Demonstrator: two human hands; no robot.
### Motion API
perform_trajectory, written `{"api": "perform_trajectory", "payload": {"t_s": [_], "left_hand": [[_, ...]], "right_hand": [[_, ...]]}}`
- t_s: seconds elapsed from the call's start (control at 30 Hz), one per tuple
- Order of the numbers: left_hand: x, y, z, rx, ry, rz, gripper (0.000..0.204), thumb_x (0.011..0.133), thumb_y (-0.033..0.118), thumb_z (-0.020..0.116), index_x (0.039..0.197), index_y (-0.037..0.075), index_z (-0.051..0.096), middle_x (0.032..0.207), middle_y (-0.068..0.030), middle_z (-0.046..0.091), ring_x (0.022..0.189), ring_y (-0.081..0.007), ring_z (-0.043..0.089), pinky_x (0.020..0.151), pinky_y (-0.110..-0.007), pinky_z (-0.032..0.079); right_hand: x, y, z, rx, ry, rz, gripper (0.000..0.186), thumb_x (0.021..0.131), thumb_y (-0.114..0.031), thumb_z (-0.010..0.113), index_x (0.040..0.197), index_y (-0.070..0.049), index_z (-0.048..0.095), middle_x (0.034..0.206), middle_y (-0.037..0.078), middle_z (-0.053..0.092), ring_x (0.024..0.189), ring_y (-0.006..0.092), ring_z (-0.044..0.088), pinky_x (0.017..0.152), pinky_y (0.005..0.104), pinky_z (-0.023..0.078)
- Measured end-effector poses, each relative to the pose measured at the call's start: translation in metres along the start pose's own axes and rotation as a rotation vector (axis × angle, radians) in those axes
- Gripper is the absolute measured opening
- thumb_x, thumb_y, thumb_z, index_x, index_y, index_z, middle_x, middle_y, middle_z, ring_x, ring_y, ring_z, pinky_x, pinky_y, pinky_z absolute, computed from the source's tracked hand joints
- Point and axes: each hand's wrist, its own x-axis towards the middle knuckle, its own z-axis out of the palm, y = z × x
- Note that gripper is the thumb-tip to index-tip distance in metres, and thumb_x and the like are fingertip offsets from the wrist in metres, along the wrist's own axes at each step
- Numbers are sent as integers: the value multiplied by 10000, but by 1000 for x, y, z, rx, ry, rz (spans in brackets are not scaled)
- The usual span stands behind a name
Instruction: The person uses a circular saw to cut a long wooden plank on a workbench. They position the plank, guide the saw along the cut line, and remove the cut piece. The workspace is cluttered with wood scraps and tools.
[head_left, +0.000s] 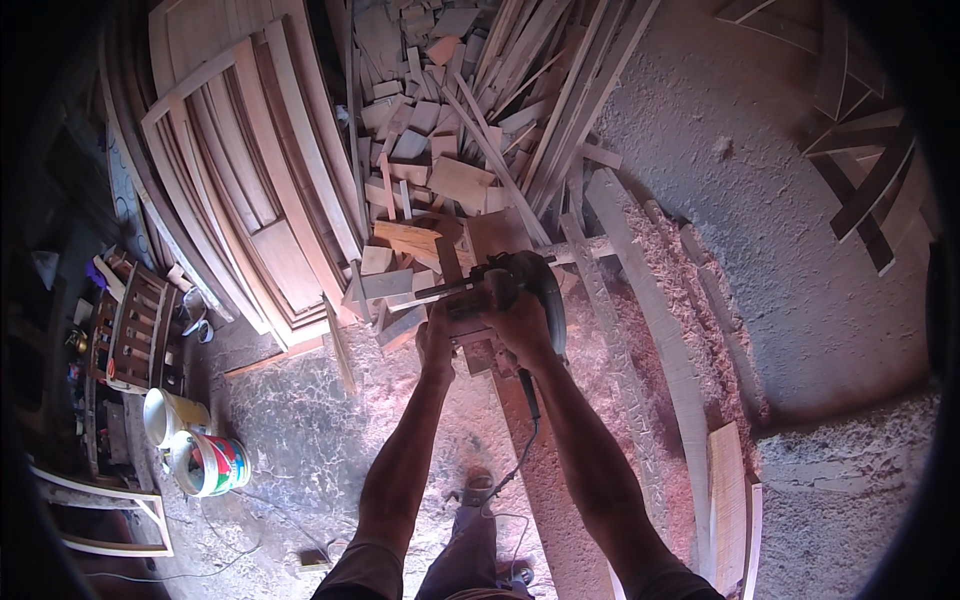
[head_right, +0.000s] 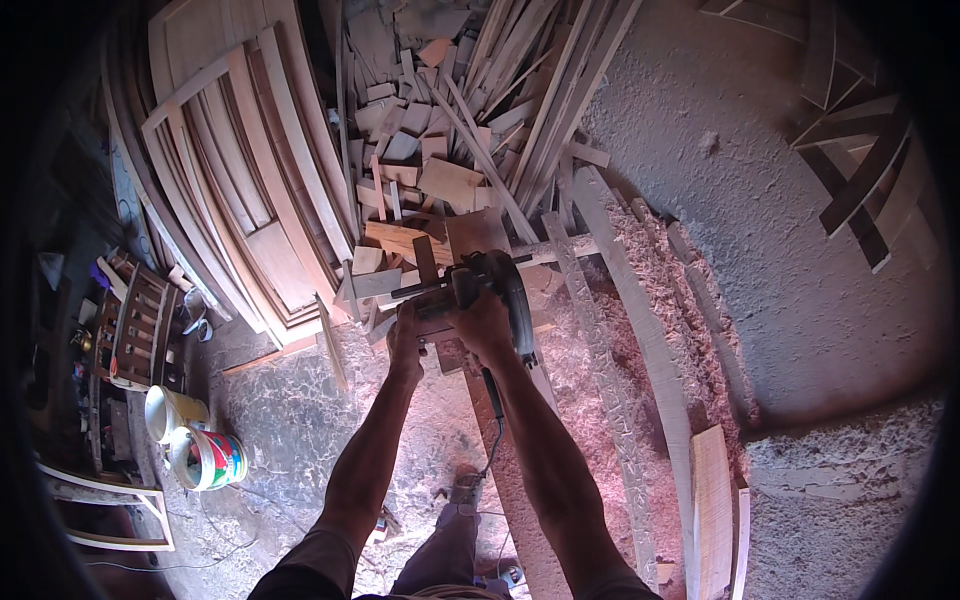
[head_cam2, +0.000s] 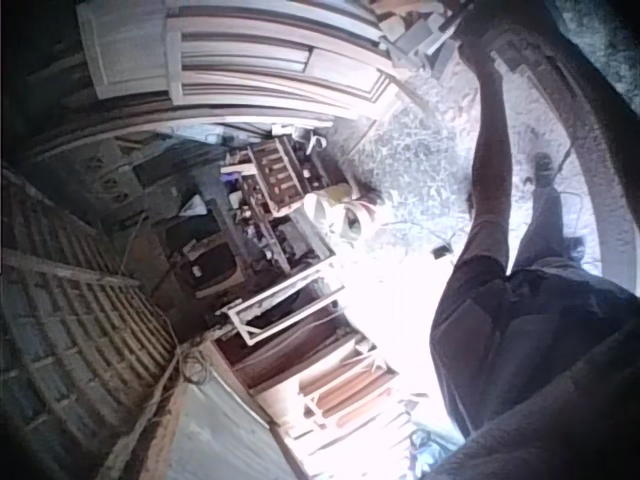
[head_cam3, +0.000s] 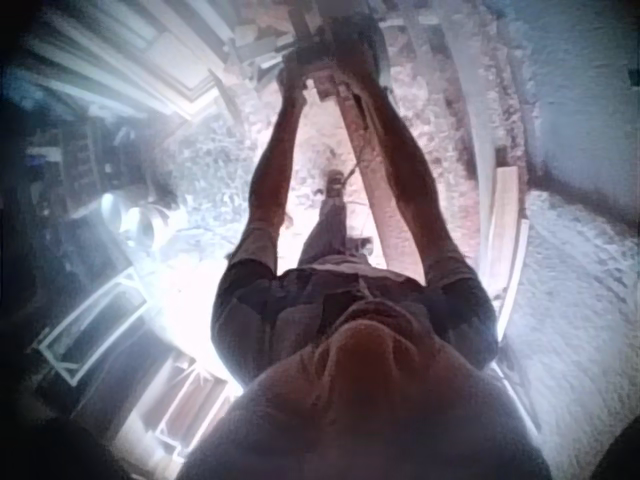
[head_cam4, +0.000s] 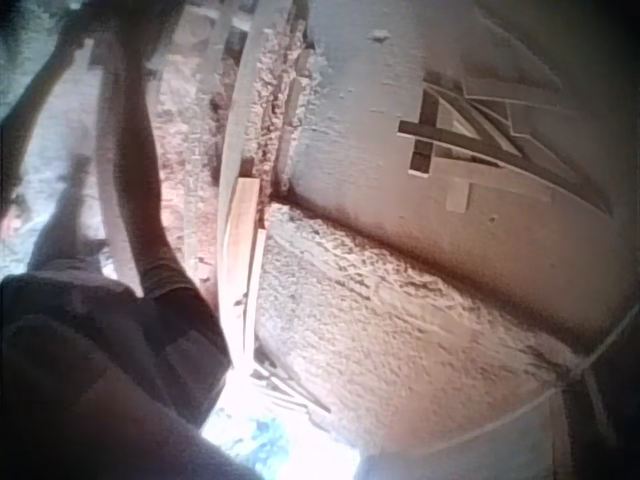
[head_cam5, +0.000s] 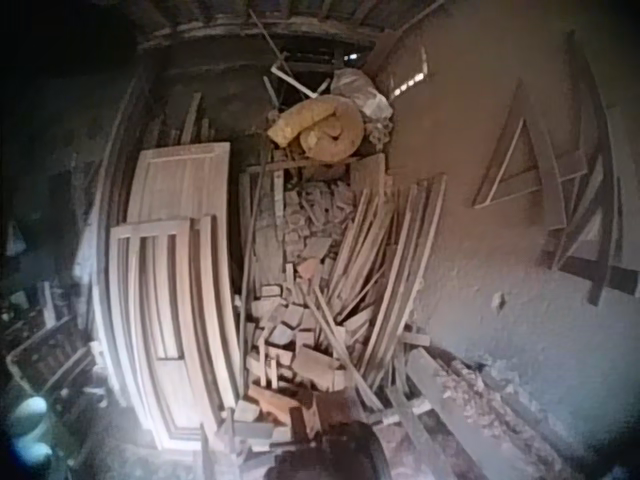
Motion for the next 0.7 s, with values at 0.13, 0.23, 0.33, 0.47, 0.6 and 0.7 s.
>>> {"api": "perform_trajectory", "payload": {"t_s": [0.13,0.23,0.33,0.47,0.6,0.7], "left_hand": [[-33,11,-5,-79,-161,259,448,1018,480,568,1042,43,664,758,26,544,639,-49,483,519,-237,373],[-74,19,-13,-48,-343,462,400,1038,418,561,1097,25,614,803,22,538,672,-44,482,548,-227,388],[-134,18,-9,64,-313,497,514,1015,450,596,1238,-10,539,1037,-57,573,925,-128,545,784,-295,489],[-231,16,-8,145,-532,348,640,962,509,659,1296,-8,483,1107,-75,569,1024,-153,532,896,-343,471],[-291,-5,-13,58,-889,96,527,1020,468,582,1277,10,558,1070,-85,632,935,-160,576,839,-329,492],[-297,-30,-14,395,-981,-34,378,1078,340,487,1164,31,689,947,-108,700,851,-235,669,837,-367,530]], "right_hand": [[-53,4,-15,10,115,-211,314,822,-62,753,1126,-19,684,801,57,680,724,119,658,625,300,524],[-108,6,-37,211,153,-263,343,836,-32,751,1164,-18,649,860,54,675,767,124,645,654,298,527],[-180,1,-74,155,286,-241,356,840,21,736,1172,-4,610,954,59,656,825,133,635,687,301,533],[-285,-23,-142,333,319,129,478,794,-42,796,1232,-2,607,1060,82,690,943,143,641,772,306,527],[-386,-51,-193,219,487,211,430,758,-19,779,1167,16,652,1053,64,707,942,134,637,805,306,519],[-457,-63,-213,112,625,297,380,752,-43,759,1114,15,659,900,26,686,800,107,612,709,285,497]]}}
